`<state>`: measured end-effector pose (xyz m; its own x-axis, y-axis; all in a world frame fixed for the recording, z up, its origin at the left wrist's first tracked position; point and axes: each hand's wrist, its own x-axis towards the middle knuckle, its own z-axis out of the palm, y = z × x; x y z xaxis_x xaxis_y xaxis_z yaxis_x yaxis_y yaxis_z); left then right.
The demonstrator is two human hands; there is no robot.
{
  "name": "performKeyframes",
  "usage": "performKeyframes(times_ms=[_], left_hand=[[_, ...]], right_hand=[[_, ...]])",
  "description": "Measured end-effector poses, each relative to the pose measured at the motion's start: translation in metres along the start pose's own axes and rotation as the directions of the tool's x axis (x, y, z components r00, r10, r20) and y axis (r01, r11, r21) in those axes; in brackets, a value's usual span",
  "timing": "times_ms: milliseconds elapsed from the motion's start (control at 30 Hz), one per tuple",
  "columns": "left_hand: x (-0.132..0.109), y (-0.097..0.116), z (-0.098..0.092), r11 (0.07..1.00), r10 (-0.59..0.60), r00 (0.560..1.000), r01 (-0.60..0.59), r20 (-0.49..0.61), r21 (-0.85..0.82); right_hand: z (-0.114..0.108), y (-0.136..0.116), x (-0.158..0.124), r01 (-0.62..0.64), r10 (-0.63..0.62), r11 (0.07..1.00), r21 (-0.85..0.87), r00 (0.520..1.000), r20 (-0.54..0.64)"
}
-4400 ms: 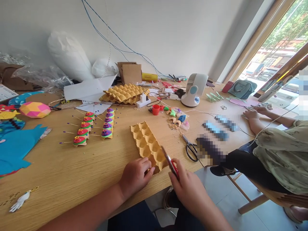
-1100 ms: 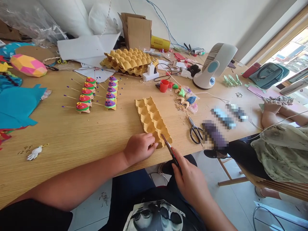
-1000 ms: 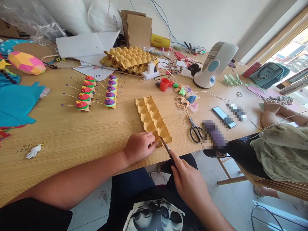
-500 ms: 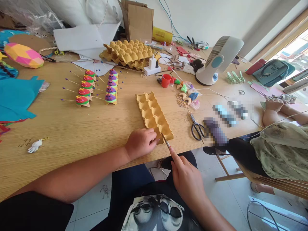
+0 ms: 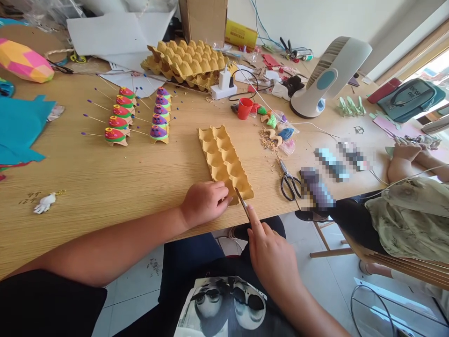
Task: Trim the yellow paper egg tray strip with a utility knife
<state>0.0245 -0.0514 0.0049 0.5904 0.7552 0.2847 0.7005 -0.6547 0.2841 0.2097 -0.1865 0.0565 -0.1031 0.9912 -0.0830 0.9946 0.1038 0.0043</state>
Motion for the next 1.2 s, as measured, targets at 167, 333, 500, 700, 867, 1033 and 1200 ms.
performKeyframes(times_ms=[167,333,500,700,867,1033,1200], left_hand=[[0.001,0.001,-0.002,1.000,0.001,1.000,-0.001,0.000,0.006],[0.001,0.000,-0.001,1.000,-0.002,1.000,0.002,-0.014,-0.006],[0.001,0.000,-0.001,1.000,0.017,1.000,-0.017,-0.020,-0.004],[0.001,0.000,0.000,1.000,0.010,0.999,-0.010,-0.039,-0.004],[0.000,0.001,0.000,1.000,0.014,0.999,-0.015,-0.035,-0.007],[0.001,0.000,0.001,1.000,0.018,0.999,-0.019,-0.036,-0.002],[0.000,0.000,0.002,1.000,0.026,0.999,-0.026,-0.041,-0.006]], right_hand=[[-0.001,-0.002,0.008,0.026,-0.025,0.999,-0.038,1.000,0.012],[-0.002,-0.001,0.006,0.009,-0.007,0.999,-0.038,0.998,0.056],[-0.005,-0.001,0.010,0.015,-0.012,0.998,-0.059,0.998,0.066],[-0.011,0.001,0.006,0.019,-0.011,0.997,-0.076,0.995,0.099],[-0.010,-0.003,0.012,0.019,-0.007,0.994,-0.107,0.993,0.116],[-0.011,-0.002,0.008,0.022,-0.009,0.994,-0.105,0.992,0.126],[-0.010,-0.005,0.016,0.009,0.006,0.994,-0.112,0.991,0.135]])
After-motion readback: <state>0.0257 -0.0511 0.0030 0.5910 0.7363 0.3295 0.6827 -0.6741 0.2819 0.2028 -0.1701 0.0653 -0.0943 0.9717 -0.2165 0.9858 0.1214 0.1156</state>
